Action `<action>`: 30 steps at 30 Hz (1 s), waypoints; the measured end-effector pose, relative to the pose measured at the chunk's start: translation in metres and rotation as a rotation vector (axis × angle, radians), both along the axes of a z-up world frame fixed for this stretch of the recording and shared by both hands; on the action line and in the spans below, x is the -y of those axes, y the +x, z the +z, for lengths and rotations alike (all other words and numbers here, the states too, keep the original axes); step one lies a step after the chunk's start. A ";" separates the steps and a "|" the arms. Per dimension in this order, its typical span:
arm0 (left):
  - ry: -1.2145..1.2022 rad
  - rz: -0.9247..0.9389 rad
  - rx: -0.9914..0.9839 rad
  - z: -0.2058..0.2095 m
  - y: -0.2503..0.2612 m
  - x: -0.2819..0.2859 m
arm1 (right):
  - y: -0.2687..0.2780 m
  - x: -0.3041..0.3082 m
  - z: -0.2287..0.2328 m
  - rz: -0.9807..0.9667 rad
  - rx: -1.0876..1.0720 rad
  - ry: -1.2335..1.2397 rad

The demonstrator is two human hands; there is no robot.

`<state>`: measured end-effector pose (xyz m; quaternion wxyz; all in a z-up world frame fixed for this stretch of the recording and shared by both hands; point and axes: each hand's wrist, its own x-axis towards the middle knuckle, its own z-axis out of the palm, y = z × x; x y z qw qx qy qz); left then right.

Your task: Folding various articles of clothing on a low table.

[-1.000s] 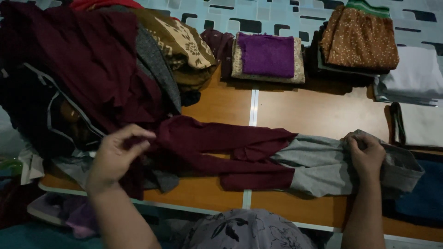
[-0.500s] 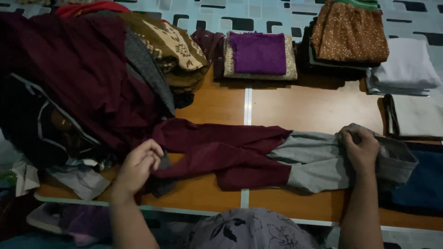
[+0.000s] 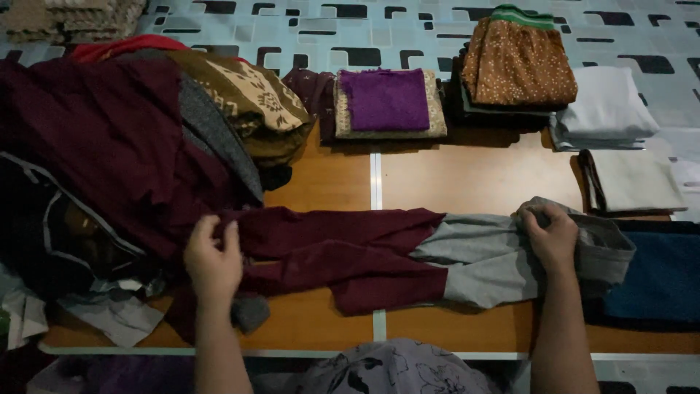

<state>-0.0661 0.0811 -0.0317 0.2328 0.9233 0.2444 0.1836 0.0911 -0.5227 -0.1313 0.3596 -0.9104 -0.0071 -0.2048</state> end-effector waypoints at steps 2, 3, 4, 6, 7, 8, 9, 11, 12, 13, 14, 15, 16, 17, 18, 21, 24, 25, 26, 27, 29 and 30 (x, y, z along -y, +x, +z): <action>-0.258 -0.087 0.370 -0.006 -0.003 -0.023 | 0.000 -0.001 0.003 -0.031 -0.081 0.019; -0.258 -0.090 0.371 0.008 -0.006 -0.024 | 0.002 0.001 -0.001 -0.033 -0.080 0.020; -0.556 -0.175 0.521 0.021 -0.011 -0.024 | 0.003 0.003 -0.005 -0.012 -0.033 0.010; -0.855 -0.260 0.665 0.036 -0.017 -0.032 | 0.003 0.003 -0.004 0.010 0.012 0.000; -0.946 -0.278 0.748 0.038 -0.018 -0.038 | 0.002 0.001 0.001 0.015 -0.012 -0.005; -1.037 -0.292 0.829 0.038 -0.022 -0.045 | 0.000 -0.001 0.005 0.022 -0.040 -0.011; -1.036 -0.286 0.825 0.031 -0.023 -0.051 | -0.003 -0.004 0.008 0.025 -0.046 -0.012; -1.022 -0.309 0.816 0.017 -0.025 -0.063 | -0.007 -0.011 0.015 0.107 -0.019 0.106; -1.021 -0.302 0.815 0.015 -0.024 -0.063 | -0.008 -0.012 0.017 0.112 -0.024 0.104; -0.870 -0.296 0.797 0.013 -0.023 -0.062 | -0.009 -0.013 0.020 0.069 -0.050 0.069; -0.719 -0.294 0.777 0.012 -0.019 -0.062 | -0.009 -0.015 0.022 0.025 -0.072 0.035; -0.719 -0.291 0.777 0.011 -0.017 -0.059 | -0.007 -0.013 0.019 0.028 -0.073 0.034; -0.588 -0.247 0.741 0.010 -0.016 -0.056 | -0.006 -0.011 0.016 -0.010 -0.079 0.006; -0.459 -0.204 0.704 0.009 -0.014 -0.054 | -0.004 -0.009 0.013 -0.048 -0.084 -0.022; -0.457 -0.201 0.704 0.012 -0.012 -0.048 | -0.007 -0.013 0.018 -0.044 -0.085 -0.022; -0.220 0.155 0.253 0.006 -0.006 -0.038 | -0.012 -0.021 0.030 0.026 -0.107 0.094; -0.181 0.194 0.072 -0.017 -0.005 -0.041 | -0.012 -0.019 0.028 0.092 -0.023 0.020; -0.211 0.168 0.070 -0.017 -0.006 -0.041 | -0.010 -0.017 0.024 0.069 -0.051 0.043; -0.243 0.142 0.067 -0.018 -0.007 -0.041 | -0.008 -0.014 0.020 0.044 -0.079 0.066; -0.244 0.145 0.068 -0.002 -0.012 -0.037 | -0.008 -0.012 0.018 0.048 -0.079 0.065; -0.414 0.148 -0.008 0.028 -0.022 -0.029 | -0.007 -0.008 0.013 0.112 -0.020 0.054; -0.415 0.152 -0.007 0.031 -0.030 -0.032 | -0.008 -0.011 0.014 0.116 -0.020 0.053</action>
